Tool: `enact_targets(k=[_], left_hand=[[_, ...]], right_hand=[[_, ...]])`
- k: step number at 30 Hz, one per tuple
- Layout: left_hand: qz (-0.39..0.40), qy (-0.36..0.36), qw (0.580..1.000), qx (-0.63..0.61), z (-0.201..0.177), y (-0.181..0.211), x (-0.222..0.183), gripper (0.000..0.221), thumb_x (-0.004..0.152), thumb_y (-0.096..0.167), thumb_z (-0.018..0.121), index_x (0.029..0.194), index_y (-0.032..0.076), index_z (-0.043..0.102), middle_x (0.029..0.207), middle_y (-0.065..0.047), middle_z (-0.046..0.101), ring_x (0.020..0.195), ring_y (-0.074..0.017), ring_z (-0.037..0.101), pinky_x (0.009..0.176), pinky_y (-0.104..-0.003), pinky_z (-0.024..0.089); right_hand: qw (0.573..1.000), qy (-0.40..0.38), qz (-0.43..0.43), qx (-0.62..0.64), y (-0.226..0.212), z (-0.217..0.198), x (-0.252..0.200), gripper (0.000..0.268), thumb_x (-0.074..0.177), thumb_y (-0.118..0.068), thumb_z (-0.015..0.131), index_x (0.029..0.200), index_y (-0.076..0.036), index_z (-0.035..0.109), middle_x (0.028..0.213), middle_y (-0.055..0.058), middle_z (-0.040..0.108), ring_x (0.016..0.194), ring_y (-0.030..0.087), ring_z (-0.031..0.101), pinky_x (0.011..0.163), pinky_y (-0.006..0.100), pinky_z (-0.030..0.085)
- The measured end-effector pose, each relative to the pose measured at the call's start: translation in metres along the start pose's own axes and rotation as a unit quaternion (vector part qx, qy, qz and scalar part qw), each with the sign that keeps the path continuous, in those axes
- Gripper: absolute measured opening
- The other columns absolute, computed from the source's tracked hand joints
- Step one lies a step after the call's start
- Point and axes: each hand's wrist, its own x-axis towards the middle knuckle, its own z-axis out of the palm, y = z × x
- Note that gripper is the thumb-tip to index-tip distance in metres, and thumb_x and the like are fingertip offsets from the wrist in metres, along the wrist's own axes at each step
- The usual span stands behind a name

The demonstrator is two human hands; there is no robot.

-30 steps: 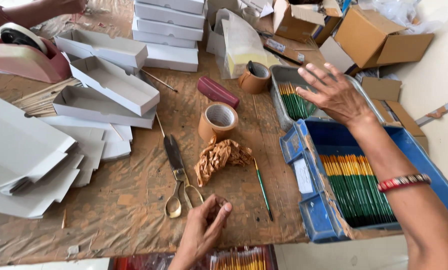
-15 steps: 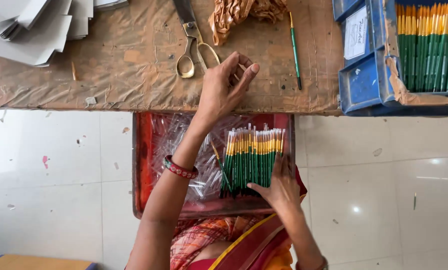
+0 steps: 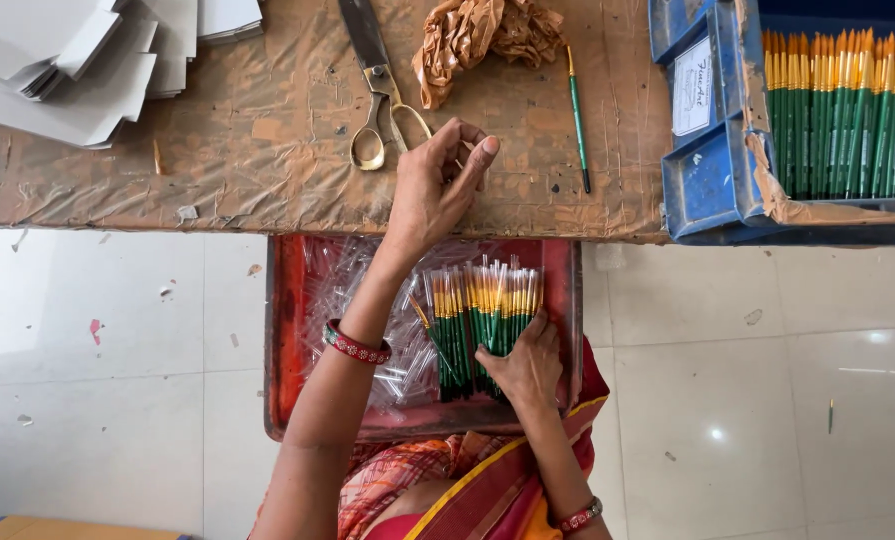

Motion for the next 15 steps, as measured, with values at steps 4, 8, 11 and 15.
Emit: enact_targets(k=[4,8,11,15], left_hand=[[-0.01,-0.005,1.0,-0.003,0.0,0.003,0.0,0.032,0.103,0.034,0.066,0.1,0.002,0.067,0.062,0.002,0.061,0.055,-0.0021,0.055,0.05,-0.021,0.041],[-0.002,0.0,1.0,0.02,-0.001,0.002,0.0,0.033,0.104,0.035,0.066,0.099,0.002,0.067,0.062,0.002,0.06,0.056,-0.0018,0.055,0.05,-0.021,0.041],[-0.003,0.0,1.0,0.003,-0.001,0.002,0.0,0.034,0.104,0.037,0.065,0.099,0.002,0.066,0.062,0.002,0.06,0.056,-0.0019,0.055,0.05,-0.021,0.041],[-0.014,-0.01,1.0,0.02,-0.001,0.003,0.001,0.035,0.103,0.037,0.065,0.098,0.003,0.067,0.06,0.002,0.06,0.054,-0.0025,0.054,0.049,-0.022,0.04]], right_hand=[[0.999,-0.041,-0.004,-0.028,-0.002,0.018,0.012,0.113,0.068,-0.056,0.086,0.14,0.015,0.036,0.122,0.032,0.058,0.097,0.037,0.071,0.073,0.041,0.066],[0.999,-0.028,0.001,-0.017,-0.012,0.001,0.012,0.113,0.064,-0.044,0.089,0.142,0.015,0.033,0.116,0.032,0.061,0.086,0.037,0.073,0.066,0.041,0.066],[1.0,-0.007,-0.008,0.001,-0.009,-0.001,0.011,0.1,0.065,-0.035,0.089,0.138,0.01,0.039,0.107,0.028,0.066,0.075,0.036,0.074,0.062,0.043,0.066],[1.0,0.004,-0.015,0.008,0.002,0.013,0.015,0.102,0.065,-0.025,0.088,0.144,0.01,0.033,0.084,0.024,0.069,0.06,0.033,0.072,0.052,0.042,0.062]])
